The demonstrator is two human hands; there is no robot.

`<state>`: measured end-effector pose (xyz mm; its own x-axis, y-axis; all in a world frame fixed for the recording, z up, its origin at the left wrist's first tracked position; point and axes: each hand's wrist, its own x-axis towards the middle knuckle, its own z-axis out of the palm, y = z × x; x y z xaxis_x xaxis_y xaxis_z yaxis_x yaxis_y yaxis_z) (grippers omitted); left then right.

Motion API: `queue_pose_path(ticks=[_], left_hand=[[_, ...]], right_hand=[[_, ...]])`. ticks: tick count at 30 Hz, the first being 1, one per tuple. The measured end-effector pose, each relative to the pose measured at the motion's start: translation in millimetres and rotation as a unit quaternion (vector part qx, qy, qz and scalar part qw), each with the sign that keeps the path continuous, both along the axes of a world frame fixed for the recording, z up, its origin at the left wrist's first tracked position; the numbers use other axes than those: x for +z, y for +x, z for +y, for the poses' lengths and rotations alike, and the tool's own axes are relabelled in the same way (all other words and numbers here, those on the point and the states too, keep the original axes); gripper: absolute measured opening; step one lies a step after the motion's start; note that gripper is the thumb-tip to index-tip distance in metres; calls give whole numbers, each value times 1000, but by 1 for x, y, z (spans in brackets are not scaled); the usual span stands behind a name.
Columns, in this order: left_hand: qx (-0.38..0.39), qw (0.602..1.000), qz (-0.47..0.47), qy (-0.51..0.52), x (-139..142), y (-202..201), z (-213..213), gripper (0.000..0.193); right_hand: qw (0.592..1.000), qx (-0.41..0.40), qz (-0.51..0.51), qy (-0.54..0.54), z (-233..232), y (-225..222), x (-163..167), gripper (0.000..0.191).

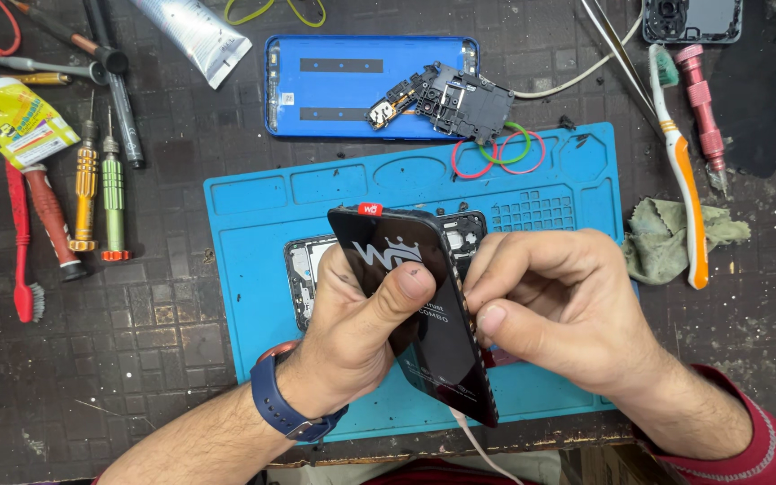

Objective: The person cleans the inside of a disassembled smartphone housing with a toothbrush, then fits a replacement LCD screen combo onto the phone frame, pressing it into place and testing it while the phone is connected to a charging cable. They repeatedly align and press the screen assembly against the frame to seat it.

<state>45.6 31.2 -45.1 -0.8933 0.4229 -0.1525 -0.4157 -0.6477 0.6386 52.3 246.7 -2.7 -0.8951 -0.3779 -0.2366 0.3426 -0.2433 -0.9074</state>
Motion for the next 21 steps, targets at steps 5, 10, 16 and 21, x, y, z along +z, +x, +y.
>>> queue_pose_path(ticks=[5,10,16,21], left_hand=[[-3,1000,8,-15,-1,1,-1,29],[-1,1000,13,-15,-3,1,0,29],[0,1000,18,-20,-4,2,0,28],[-2,1000,13,-16,-3,1,-1,28]], right_hand=[[1000,-6,18,-4,-2,2,-4,6],[1000,-11,20,-6,-1,3,-6,7],[1000,-11,23,-8,-1,4,-7,8],[999,-14,28,-11,-3,5,-8,8]])
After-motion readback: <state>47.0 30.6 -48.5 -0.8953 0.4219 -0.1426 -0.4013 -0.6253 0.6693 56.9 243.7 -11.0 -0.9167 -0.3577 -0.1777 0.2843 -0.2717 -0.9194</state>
